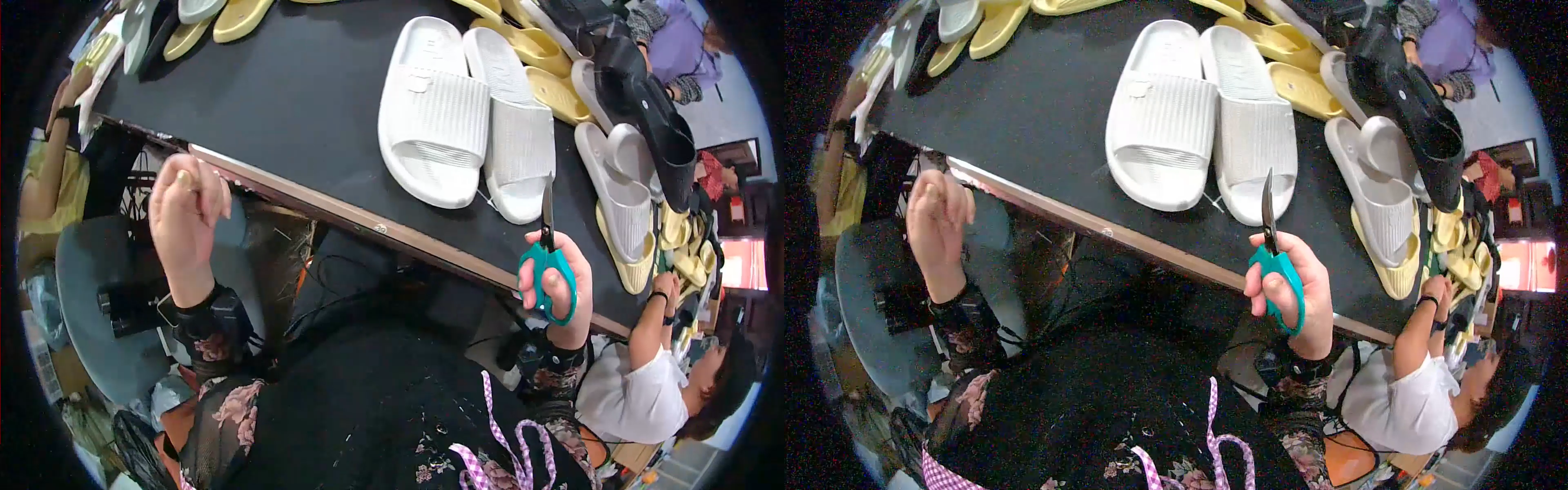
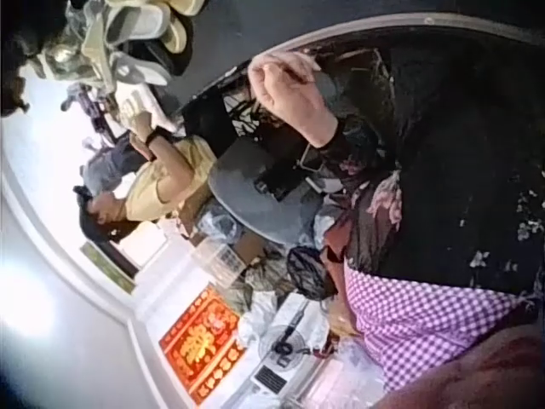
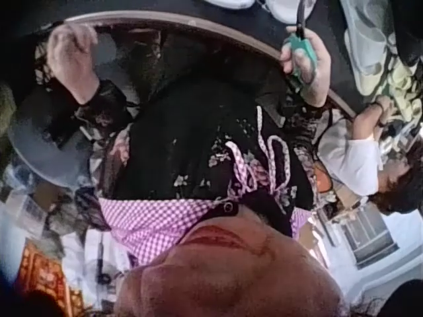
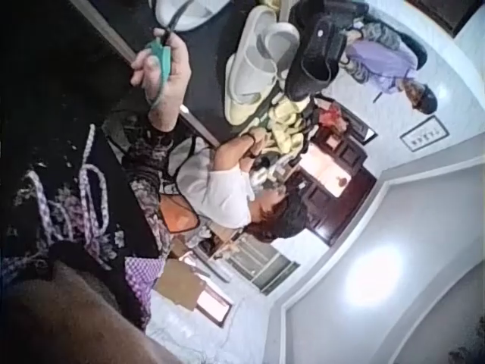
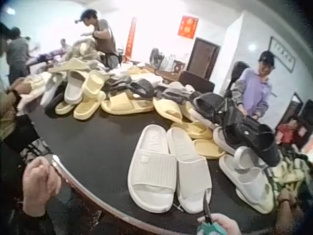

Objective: Using snips to trim excess material from foam sandals at a manufacturing station.

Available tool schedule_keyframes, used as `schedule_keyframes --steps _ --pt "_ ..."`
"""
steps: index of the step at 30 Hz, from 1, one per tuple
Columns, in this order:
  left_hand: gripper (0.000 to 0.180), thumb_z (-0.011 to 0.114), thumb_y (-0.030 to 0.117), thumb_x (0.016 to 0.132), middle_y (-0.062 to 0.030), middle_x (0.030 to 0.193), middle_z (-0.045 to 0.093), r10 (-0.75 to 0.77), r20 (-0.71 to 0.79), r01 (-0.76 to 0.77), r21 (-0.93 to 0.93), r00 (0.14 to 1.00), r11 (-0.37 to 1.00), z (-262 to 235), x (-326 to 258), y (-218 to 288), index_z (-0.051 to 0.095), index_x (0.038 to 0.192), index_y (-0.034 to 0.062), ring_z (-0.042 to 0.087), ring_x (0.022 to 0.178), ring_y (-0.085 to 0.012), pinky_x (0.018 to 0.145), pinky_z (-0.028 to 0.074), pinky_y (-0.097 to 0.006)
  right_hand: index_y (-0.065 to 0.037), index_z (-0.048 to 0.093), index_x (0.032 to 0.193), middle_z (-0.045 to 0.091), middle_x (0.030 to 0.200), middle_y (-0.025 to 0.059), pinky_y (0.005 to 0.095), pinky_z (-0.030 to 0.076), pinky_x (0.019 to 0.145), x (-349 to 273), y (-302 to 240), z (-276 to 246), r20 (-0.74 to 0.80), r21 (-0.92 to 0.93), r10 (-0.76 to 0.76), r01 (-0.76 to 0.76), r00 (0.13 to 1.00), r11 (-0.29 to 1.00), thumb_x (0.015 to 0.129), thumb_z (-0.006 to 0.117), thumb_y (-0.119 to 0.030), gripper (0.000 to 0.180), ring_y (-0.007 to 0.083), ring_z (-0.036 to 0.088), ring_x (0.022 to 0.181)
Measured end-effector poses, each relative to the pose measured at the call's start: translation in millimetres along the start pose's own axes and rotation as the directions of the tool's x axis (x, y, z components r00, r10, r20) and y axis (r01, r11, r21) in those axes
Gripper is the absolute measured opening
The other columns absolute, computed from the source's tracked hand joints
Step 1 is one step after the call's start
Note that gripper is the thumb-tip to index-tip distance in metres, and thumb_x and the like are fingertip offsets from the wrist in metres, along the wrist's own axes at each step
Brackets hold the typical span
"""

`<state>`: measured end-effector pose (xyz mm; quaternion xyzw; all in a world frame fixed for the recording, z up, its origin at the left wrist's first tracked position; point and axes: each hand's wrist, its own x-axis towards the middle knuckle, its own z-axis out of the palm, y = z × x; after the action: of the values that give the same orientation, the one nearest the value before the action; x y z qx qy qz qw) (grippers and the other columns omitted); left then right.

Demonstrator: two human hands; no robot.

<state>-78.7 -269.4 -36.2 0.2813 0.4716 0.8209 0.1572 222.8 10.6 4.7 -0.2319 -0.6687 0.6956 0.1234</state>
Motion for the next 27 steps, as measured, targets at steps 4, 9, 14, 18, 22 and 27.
schedule_keyframes --steps 4,9,14,18,22,27 --pt "0.014 0.044 0.011 0.092 -0.0015 0.06 0.046 -0.178 -0.262 0.226 0.164 0.948 0.96 -44.8 -34.7 -39.8 0.05 0.083 0.0036 0.039 0.051 -0.009 0.052 0.037 -0.024 0.002 0.048 0.12 0.058 0.073 0.0084 0.0189 0.041 0.048 8.3 0.2 3.6 -0.001 0.002 -0.016 0.016 1.0 1.0 0.083 0.066 -0.029 0.051 0.009 0.052 0.052" --pt "0.013 0.049 0.013 0.09 -0.0019 0.067 0.054 -0.318 -0.347 0.461 0.499 0.882 0.734 -99.5 -73.9 -80.3 0.055 0.084 0.0033 0.051 0.062 -0.0103 0.058 0.041 -0.023 0.002 0.048 0.12 0.058 0.073 0.0082 0.019 0.041 0.048 6.0 -2.2 17.6 0.016 -0.006 0.028 -0.028 0.999 1.0 0.083 0.065 -0.027 0.05 0.0091 0.052 0.053" --pt "0.013 0.05 0.005 0.083 -0.0165 0.08 0.062 -0.294 -0.051 0.134 0.954 0.954 0.268 -108.9 -85.2 -123.4 0.058 0.09 -0.0024 0.06 0.073 -0.0322 0.067 0.047 -0.034 -0.001 0.048 0.121 0.059 0.074 0.0072 0.019 0.042 0.05 7.8 -4.8 14.9 -0.017 -0.064 0.056 -0.057 0.998 0.996 0.084 0.061 -0.023 0.045 0.0086 0.053 0.053" --pt "0.023 0.052 0.004 0.078 -0.0202 0.095 0.061 -0.272 0.001 -0.006 1.0 0.962 -0.017 -103.6 -84.6 -120.5 0.06 0.099 0.0002 0.055 0.093 -0.0397 0.081 0.043 -0.048 -0.002 0.048 0.122 0.059 0.076 0.0071 0.0194 0.044 0.051 12.9 -6.9 13.7 0.02 -0.04 0.074 -0.074 0.997 0.996 0.087 0.056 -0.01 0.037 0.0081 0.054 0.055" --pt "0.021 0.05 0.008 0.084 -0.0254 0.092 0.06 -0.291 -0.068 0.094 0.993 0.954 0.076 -74.1 -62.2 -83.8 0.059 0.099 -0.0028 0.055 0.09 -0.0428 0.075 0.045 -0.048 -0.001 0.048 0.121 0.059 0.075 0.0056 0.0191 0.044 0.052 5.9 -1.1 8.6 0.004 -0.033 0.079 -0.079 0.997 0.996 0.088 0.057 -0.01 0.036 0.0066 0.052 0.054" --pt "0.021 0.052 0.012 0.085 -0.0247 0.079 0.06 -0.394 -0.056 0.102 0.99 0.917 0.098 -13.1 -35.7 -24.3 0.061 0.094 -0.0049 0.057 0.074 -0.043 0.067 0.046 -0.044 0.0 0.048 0.121 0.059 0.072 0.0068 0.0199 0.045 0.05 2.6 13.7 7.2 -0.058 0.062 0.052 -0.048 0.997 0.997 0.089 0.057 -0.014 0.036 0.0077 0.054 0.053"
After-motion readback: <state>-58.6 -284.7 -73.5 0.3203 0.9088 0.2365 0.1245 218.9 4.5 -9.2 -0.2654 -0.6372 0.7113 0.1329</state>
